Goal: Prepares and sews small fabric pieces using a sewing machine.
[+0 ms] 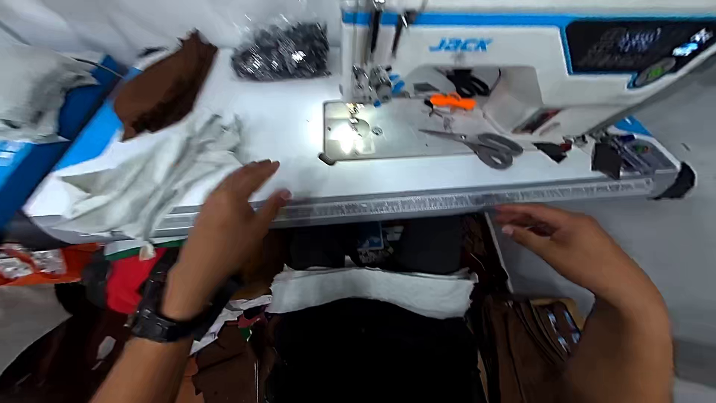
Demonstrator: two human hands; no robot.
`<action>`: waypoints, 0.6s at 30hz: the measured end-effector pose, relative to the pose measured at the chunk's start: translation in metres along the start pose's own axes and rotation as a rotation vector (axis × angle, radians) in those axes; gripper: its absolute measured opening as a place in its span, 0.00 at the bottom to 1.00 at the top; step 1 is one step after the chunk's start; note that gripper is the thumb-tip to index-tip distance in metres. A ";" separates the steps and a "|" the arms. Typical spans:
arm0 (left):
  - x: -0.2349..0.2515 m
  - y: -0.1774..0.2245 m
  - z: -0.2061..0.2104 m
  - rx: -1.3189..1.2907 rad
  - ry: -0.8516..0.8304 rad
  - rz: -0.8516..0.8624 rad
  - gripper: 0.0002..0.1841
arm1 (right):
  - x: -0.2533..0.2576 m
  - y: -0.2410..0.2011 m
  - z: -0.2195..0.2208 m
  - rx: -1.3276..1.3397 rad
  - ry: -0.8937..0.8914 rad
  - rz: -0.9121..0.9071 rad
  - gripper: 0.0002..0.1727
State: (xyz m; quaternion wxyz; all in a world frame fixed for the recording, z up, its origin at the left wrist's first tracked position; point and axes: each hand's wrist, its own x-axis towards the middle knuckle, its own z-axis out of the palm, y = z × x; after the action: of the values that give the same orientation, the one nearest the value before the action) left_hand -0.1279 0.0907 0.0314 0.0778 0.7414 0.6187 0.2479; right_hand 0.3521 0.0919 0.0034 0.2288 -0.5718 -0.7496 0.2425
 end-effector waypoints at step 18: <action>-0.063 0.070 0.171 -0.411 -0.283 0.341 0.17 | -0.092 0.102 0.114 0.318 0.191 0.027 0.08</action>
State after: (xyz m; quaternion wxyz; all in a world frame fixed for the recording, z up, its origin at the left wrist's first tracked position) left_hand 0.0053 0.0475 -0.1039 0.2690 0.8305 0.4052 0.2716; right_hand 0.3798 0.0149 -0.1548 0.3831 -0.5589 -0.6688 0.3059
